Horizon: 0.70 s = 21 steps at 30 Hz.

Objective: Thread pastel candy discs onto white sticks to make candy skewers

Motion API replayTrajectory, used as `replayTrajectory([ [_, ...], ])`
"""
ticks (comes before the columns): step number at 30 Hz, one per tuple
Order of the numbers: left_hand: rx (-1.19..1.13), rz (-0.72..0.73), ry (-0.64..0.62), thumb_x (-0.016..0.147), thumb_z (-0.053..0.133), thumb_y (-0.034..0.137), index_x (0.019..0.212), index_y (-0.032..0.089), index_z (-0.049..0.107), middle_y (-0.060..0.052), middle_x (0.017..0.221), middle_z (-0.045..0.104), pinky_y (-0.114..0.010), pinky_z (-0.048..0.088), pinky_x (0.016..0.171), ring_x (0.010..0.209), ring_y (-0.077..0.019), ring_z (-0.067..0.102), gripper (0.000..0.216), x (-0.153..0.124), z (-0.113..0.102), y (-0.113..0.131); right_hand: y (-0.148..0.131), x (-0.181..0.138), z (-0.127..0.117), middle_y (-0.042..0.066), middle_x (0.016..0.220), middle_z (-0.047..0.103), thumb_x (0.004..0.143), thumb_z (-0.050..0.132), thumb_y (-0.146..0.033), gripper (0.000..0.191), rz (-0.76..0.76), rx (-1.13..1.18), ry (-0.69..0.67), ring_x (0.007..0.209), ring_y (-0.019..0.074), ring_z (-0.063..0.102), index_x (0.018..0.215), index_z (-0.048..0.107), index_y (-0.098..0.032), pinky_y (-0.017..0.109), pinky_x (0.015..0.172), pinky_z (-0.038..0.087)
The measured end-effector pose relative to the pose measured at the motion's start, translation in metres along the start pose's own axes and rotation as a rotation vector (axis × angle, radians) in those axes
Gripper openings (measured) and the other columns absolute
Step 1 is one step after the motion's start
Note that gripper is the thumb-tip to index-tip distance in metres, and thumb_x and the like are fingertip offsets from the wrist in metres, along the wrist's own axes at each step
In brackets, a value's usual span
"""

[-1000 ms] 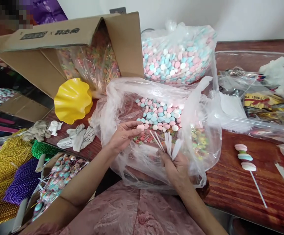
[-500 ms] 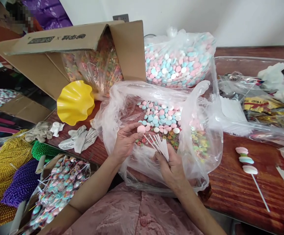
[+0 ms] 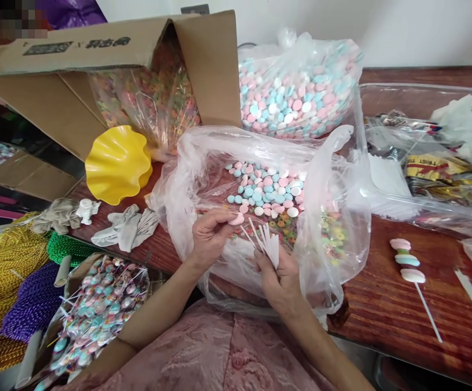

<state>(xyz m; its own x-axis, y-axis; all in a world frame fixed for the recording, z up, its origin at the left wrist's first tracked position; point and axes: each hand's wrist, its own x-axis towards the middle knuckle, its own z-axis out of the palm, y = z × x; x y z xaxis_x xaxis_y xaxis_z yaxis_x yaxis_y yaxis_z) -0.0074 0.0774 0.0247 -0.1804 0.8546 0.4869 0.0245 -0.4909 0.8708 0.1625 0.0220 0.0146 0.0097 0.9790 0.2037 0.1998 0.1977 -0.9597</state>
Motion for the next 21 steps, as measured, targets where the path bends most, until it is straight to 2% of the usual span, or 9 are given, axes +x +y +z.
replayTrajectory([
  [3,-0.03,-0.028,-0.01,0.077,0.082,0.019,0.086,0.025,0.08,-0.002,0.085,0.077,-0.03,0.056,0.081,0.083,-0.0144,0.07,0.011,-0.004,0.004,-0.002,-0.001,0.003,0.003,-0.004,0.055,0.054,0.09,0.064,-0.033,0.017,0.045,0.066,0.061,0.048,0.011,0.046,0.081,0.065,-0.019,0.025,0.048,0.037],
  [6,-0.126,-0.136,0.052,0.075,0.085,0.026,0.087,0.026,0.08,-0.001,0.088,0.076,-0.03,0.057,0.083,0.086,-0.0148,0.07,0.013,-0.008,0.009,-0.007,-0.003,0.007,0.009,-0.004,0.055,0.053,0.09,0.065,-0.033,0.015,0.048,0.121,0.12,0.047,0.0105,0.044,0.085,0.067,-0.019,0.025,0.047,0.036],
  [9,-0.183,-0.227,0.123,0.073,0.086,0.033,0.089,0.025,0.079,-0.001,0.094,0.075,-0.032,0.057,0.087,0.09,-0.0152,0.07,0.019,-0.009,0.014,-0.012,0.001,0.005,0.016,-0.003,0.057,0.053,0.091,0.064,-0.036,0.019,0.052,0.127,0.105,0.05,0.0113,0.046,0.083,0.066,-0.019,0.026,0.049,0.038],
  [13,-0.15,-0.207,0.13,0.072,0.087,0.033,0.087,0.025,0.08,-0.001,0.091,0.076,-0.032,0.057,0.088,0.09,-0.0153,0.07,0.018,-0.007,0.016,-0.01,0.015,-0.004,0.025,-0.002,0.062,0.055,0.094,0.062,-0.038,0.021,0.103,0.117,0.053,0.055,0.0126,0.049,0.084,0.064,-0.02,0.027,0.052,0.041],
  [18,-0.103,-0.089,-0.004,0.078,0.083,0.023,0.088,0.027,0.081,-0.001,0.087,0.077,-0.03,0.057,0.084,0.086,-0.0146,0.07,0.011,-0.009,0.021,0.003,0.004,0.004,0.027,-0.002,0.06,0.054,0.093,0.062,-0.036,0.023,0.06,0.133,0.09,0.053,0.0119,0.048,0.077,0.062,-0.019,0.026,0.05,0.039],
  [21,-0.106,-0.123,-0.147,0.079,0.081,0.021,0.09,0.027,0.081,-0.002,0.09,0.077,-0.031,0.057,0.085,0.088,-0.0156,0.071,0.013,-0.006,0.02,0.01,-0.008,0.021,0.018,-0.003,0.057,0.051,0.091,0.064,-0.037,0.026,0.069,0.137,0.072,0.05,0.01,0.044,0.072,0.06,-0.019,0.025,0.048,0.036],
])
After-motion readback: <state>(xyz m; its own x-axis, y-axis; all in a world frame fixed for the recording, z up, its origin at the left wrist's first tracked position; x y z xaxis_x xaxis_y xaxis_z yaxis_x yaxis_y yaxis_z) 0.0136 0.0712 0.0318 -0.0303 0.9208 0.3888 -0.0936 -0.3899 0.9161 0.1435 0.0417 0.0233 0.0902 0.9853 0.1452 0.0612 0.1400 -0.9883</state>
